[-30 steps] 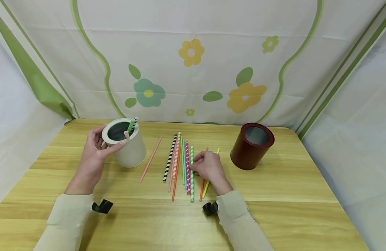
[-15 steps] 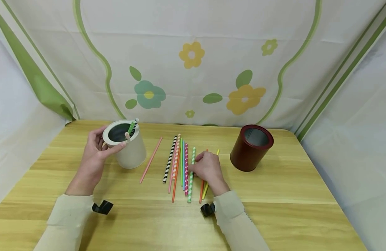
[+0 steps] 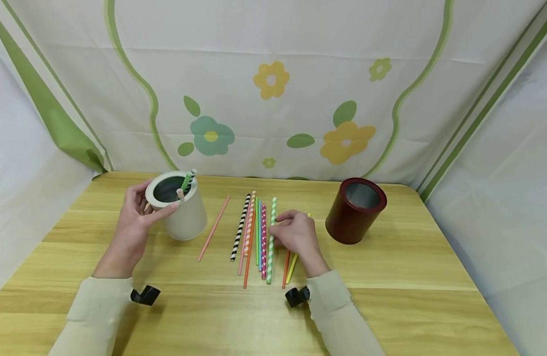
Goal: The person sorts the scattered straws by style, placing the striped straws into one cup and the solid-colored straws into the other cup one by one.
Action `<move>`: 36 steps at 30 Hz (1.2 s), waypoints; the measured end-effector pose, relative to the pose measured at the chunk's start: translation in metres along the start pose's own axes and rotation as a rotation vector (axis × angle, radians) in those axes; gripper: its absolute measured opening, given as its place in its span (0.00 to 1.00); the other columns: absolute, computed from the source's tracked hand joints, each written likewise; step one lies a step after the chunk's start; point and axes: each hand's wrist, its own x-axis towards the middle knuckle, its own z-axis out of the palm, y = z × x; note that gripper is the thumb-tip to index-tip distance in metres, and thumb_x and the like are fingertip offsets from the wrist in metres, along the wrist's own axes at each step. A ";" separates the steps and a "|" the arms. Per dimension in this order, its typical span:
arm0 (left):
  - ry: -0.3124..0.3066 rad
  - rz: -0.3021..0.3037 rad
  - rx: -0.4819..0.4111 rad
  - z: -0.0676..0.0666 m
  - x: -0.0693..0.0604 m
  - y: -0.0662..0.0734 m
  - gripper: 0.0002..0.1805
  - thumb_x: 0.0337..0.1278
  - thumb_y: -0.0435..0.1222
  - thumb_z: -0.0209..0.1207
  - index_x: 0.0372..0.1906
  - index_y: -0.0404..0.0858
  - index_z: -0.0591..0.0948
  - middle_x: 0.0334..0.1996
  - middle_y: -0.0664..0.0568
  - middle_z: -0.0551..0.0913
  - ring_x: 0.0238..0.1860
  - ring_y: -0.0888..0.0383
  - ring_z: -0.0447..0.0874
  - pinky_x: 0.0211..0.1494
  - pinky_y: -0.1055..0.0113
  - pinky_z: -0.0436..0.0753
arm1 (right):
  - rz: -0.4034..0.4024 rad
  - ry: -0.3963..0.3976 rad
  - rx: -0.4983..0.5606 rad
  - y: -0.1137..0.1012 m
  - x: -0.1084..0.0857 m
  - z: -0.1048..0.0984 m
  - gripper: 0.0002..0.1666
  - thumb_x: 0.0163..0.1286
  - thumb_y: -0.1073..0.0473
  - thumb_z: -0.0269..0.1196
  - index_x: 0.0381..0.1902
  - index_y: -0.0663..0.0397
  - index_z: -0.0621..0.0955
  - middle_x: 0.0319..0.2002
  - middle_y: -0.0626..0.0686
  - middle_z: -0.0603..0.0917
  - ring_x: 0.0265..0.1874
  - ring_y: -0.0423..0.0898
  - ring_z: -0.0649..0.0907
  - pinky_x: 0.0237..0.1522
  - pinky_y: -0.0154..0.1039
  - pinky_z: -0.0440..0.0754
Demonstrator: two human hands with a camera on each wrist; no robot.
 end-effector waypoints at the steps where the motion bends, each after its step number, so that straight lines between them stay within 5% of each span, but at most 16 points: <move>1: 0.000 0.001 -0.001 0.000 0.000 0.000 0.49 0.62 0.30 0.74 0.81 0.43 0.57 0.73 0.58 0.66 0.80 0.56 0.59 0.90 0.54 0.53 | -0.004 0.006 0.005 0.000 0.000 -0.001 0.18 0.65 0.60 0.73 0.52 0.59 0.86 0.40 0.57 0.93 0.28 0.46 0.92 0.38 0.42 0.93; 8: 0.002 0.008 -0.010 0.001 0.001 0.000 0.48 0.62 0.29 0.74 0.80 0.43 0.58 0.70 0.61 0.67 0.79 0.57 0.61 0.89 0.54 0.54 | -0.033 0.059 0.054 -0.003 -0.002 -0.006 0.19 0.66 0.60 0.70 0.54 0.59 0.86 0.41 0.57 0.91 0.31 0.47 0.92 0.43 0.44 0.93; 16: 0.004 0.005 -0.011 -0.001 0.000 -0.001 0.49 0.61 0.30 0.75 0.80 0.44 0.58 0.70 0.61 0.67 0.79 0.57 0.60 0.90 0.53 0.53 | -0.082 0.088 0.285 -0.006 -0.003 -0.009 0.18 0.66 0.67 0.68 0.54 0.63 0.84 0.39 0.55 0.86 0.32 0.45 0.90 0.45 0.44 0.94; 23: -0.005 0.008 -0.012 0.000 0.001 -0.001 0.49 0.62 0.31 0.75 0.81 0.44 0.58 0.72 0.59 0.67 0.80 0.56 0.60 0.90 0.53 0.54 | -0.241 0.133 0.546 -0.014 -0.005 -0.009 0.15 0.68 0.74 0.67 0.51 0.65 0.79 0.39 0.52 0.84 0.37 0.43 0.87 0.46 0.39 0.93; 36: -0.010 0.012 -0.015 -0.001 0.000 -0.002 0.50 0.62 0.31 0.75 0.82 0.44 0.56 0.75 0.55 0.64 0.81 0.54 0.58 0.90 0.50 0.52 | -0.501 0.178 0.804 -0.051 -0.011 0.004 0.16 0.66 0.79 0.65 0.43 0.57 0.78 0.35 0.51 0.84 0.33 0.43 0.86 0.43 0.41 0.94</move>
